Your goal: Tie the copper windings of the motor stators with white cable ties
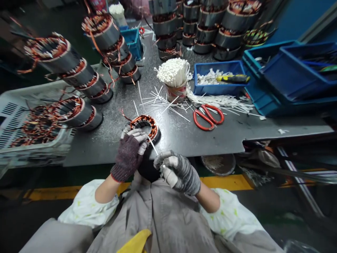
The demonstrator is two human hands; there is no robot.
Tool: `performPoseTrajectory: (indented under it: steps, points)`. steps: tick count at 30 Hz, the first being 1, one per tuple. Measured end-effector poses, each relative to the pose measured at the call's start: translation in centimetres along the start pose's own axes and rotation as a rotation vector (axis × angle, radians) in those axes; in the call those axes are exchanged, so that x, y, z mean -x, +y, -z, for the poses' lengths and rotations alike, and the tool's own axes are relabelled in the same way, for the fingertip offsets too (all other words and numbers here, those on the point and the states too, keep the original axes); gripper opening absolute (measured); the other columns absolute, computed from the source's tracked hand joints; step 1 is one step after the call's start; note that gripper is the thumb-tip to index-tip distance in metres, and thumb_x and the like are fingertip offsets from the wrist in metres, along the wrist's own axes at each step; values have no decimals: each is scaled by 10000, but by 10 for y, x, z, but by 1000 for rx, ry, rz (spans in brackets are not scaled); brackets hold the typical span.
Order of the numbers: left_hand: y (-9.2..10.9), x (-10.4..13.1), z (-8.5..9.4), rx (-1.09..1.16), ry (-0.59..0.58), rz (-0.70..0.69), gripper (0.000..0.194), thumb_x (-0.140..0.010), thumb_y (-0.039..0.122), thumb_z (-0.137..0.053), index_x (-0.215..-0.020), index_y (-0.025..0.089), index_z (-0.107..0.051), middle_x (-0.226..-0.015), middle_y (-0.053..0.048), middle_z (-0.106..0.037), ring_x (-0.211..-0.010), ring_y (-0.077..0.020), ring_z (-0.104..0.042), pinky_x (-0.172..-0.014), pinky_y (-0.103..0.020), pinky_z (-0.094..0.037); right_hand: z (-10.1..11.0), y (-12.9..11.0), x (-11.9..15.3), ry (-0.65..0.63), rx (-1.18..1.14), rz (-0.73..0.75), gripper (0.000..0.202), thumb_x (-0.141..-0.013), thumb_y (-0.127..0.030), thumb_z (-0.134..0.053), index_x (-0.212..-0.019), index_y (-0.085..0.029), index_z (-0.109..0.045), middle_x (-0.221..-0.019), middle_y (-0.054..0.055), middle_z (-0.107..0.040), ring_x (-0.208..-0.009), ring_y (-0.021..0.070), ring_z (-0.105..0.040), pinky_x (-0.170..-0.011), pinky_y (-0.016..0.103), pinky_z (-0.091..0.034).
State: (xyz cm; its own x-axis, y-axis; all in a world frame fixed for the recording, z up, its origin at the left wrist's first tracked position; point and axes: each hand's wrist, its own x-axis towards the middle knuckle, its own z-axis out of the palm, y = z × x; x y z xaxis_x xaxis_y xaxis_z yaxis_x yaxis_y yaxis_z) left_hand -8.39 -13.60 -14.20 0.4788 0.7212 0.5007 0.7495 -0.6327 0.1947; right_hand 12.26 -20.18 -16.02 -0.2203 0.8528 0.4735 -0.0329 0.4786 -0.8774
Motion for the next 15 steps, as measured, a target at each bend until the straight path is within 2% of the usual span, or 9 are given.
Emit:
performPoseTrajectory:
  steps: [3,7,11,15]
  points:
    - [0,0,0,-4,4,5,212,-970,213,-518,-1156,192,-615,-1128,-78,-704,-1205,-251,-609,-1188,-562,-350,0,0,9,17,2,-48,134,-961,-131,-523,-937,-231,-608,-975,47,-690,-867,151,-697,-756,293,-589]
    - [-1,2,-2,-15,14,0,200,-968,210,-524,-1146,190,-613,-1128,-74,-709,-1207,-252,-616,-1189,-562,-352,-5,10,19,1,1,-142,114,-974,-181,-529,-962,-246,-622,-1015,60,-692,-920,172,-701,-800,334,-598]
    - [0,2,-3,-2,12,14,215,-964,209,-521,-1161,195,-603,-1134,-73,-711,-1222,-249,-615,-1198,-558,-339,-16,28,-2,32,-18,-81,119,-989,-250,-511,-930,-238,-614,-963,57,-699,-859,160,-708,-770,317,-606]
    - [6,0,-2,21,111,27,273,-968,168,-501,-1236,175,-557,-1189,-91,-701,-1234,-230,-608,-1202,-523,-355,-23,38,-28,133,45,50,123,-982,-270,-537,-925,-229,-638,-1055,76,-724,-970,167,-719,-833,312,-602]
